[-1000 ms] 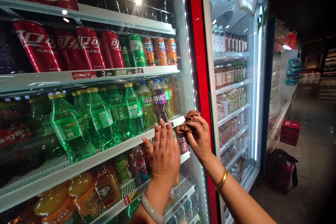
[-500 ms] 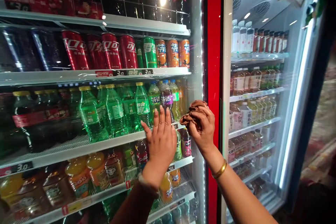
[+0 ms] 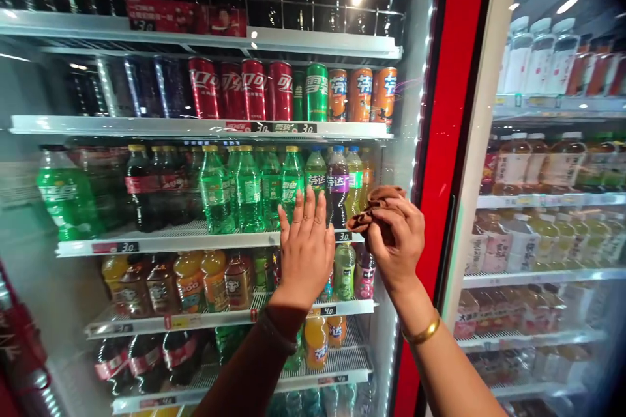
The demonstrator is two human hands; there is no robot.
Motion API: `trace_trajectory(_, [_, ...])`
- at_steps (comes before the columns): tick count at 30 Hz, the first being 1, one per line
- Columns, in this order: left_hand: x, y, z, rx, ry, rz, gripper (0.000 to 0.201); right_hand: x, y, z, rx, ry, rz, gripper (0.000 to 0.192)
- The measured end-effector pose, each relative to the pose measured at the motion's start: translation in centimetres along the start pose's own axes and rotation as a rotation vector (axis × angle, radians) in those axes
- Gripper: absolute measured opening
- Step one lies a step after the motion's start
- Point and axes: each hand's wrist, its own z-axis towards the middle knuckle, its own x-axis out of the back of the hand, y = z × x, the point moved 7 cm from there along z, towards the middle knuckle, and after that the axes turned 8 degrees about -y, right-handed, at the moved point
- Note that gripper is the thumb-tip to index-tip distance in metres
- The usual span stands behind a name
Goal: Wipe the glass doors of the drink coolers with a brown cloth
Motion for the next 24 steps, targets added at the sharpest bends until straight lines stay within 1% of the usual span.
trace_trajectory(3, [-0.5,0.1,-0.9,0.003,-0.025,0.041,0.075,-1.7,-2.0,-1.3,0.056,-0.078,0.046,0.025])
trace_trajectory(5, [-0.8,0.1,-1.2,0.009,-0.028,0.057,0.074,-2.9,-3.2,-0.8,0.121,-0.124,0.076,0.025])
trace_trajectory(6, [-0.8,0.0,-1.1,0.016,-0.024,0.059,0.073,-3.3,-3.5,-0.1,0.145,-0.128,0.086,0.026])
trace_trajectory(8, [-0.7,-0.3,-1.0,0.039,-0.011,0.057,0.074,-3.1,-3.1,1.2,0.155,-0.088,0.097,0.026])
trace_trajectory(10, [-0.5,-0.6,-0.7,0.067,0.002,0.059,0.075,-2.4,-2.0,2.0,0.125,-0.039,0.091,0.026])
trace_trajectory(13, [-0.4,-0.8,-0.5,0.087,0.012,0.070,0.075,-1.4,-1.2,1.0,0.084,-0.023,0.065,0.025])
trace_trajectory(15, [-0.4,-0.7,-0.6,0.082,0.003,0.078,0.075,-1.5,-1.7,-0.1,0.079,-0.043,0.071,0.024])
trace_trajectory(17, [-0.5,-0.6,-0.7,0.073,-0.014,0.082,0.073,-2.3,-2.7,-0.7,0.100,-0.069,0.098,0.023])
trace_trajectory(20, [-0.2,-0.4,-0.8,0.079,-0.017,0.086,0.071,-3.2,-3.6,0.5,0.141,-0.051,0.146,0.025])
trace_trajectory(22, [0.3,-0.4,-0.8,0.090,-0.003,0.089,0.070,-3.0,-2.9,1.8,0.127,-0.004,0.161,0.026])
trace_trajectory(24, [0.8,-0.4,-0.8,0.098,0.003,0.089,0.068,-2.4,-1.8,2.4,0.075,0.036,0.154,0.025])
